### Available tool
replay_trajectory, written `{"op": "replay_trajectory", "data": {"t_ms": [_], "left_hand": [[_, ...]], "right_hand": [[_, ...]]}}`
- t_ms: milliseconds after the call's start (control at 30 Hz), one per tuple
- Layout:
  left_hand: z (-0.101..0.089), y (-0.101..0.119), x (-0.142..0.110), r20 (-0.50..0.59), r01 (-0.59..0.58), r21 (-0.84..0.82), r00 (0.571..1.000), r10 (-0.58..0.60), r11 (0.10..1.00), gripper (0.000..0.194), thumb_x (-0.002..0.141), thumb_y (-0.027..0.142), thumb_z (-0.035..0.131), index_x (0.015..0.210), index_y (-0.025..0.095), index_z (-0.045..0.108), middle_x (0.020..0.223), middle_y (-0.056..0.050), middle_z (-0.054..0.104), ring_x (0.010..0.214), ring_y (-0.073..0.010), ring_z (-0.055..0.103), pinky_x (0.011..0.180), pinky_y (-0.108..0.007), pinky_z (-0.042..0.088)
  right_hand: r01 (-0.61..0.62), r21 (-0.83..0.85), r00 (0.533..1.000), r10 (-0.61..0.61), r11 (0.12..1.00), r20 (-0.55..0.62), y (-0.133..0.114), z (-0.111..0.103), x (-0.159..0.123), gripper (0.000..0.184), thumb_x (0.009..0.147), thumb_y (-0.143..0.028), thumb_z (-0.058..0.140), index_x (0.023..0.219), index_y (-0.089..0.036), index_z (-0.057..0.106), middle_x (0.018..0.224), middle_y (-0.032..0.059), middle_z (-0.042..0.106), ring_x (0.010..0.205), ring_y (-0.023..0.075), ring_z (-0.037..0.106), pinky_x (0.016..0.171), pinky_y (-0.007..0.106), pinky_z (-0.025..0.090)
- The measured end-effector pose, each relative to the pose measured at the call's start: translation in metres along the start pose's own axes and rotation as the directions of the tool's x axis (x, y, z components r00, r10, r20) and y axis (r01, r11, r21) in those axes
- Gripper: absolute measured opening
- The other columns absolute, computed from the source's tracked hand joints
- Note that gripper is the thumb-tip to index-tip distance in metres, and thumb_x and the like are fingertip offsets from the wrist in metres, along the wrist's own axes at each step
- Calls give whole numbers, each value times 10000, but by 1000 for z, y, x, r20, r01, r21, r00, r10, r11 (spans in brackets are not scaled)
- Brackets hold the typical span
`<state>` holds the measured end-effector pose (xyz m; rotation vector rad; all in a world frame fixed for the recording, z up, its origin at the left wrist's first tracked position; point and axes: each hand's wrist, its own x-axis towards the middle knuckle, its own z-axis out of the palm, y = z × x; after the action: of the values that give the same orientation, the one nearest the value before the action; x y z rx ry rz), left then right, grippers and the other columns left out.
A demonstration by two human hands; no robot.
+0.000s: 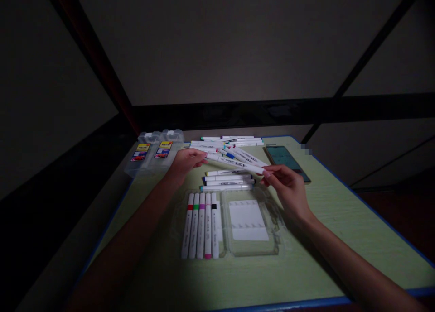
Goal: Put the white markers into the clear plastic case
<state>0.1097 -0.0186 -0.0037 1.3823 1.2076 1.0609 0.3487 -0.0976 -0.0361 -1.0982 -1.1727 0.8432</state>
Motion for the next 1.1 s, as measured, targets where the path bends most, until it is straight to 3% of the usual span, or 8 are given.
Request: {"op": "replay_trajectory", "data": {"t_ms": [267,600,1100], "left_hand": [[3,0,-2,39,7,45,999,-8,999,190,631,289,608,722,124,630,768,-55,659,687,-124,603,621,-247,432],[13,-1,-6,72,42,79,996,-48,996,196,637,281,590,729,116,641,710,-57,657,693,-135,598,644,-250,434],[15,-6,-6,56,59,133,996,-67,989,177,630,274,579,699,125,644,705,-49,655,691,-144,599,637,-251,437]], "right_hand": [[-6,51,998,9,999,-64,10,-5,7,191,676,-329,659,770,-181,584,651,-10,592,505,89,520,480,221,406],[19,-87,981,-36,996,-193,21,-8,12,213,699,-380,621,718,-177,562,650,2,601,552,115,536,497,230,390],[-57,-209,993,34,976,-111,34,-10,13,286,665,-346,614,893,-175,595,929,62,613,688,151,548,578,275,439]]}}
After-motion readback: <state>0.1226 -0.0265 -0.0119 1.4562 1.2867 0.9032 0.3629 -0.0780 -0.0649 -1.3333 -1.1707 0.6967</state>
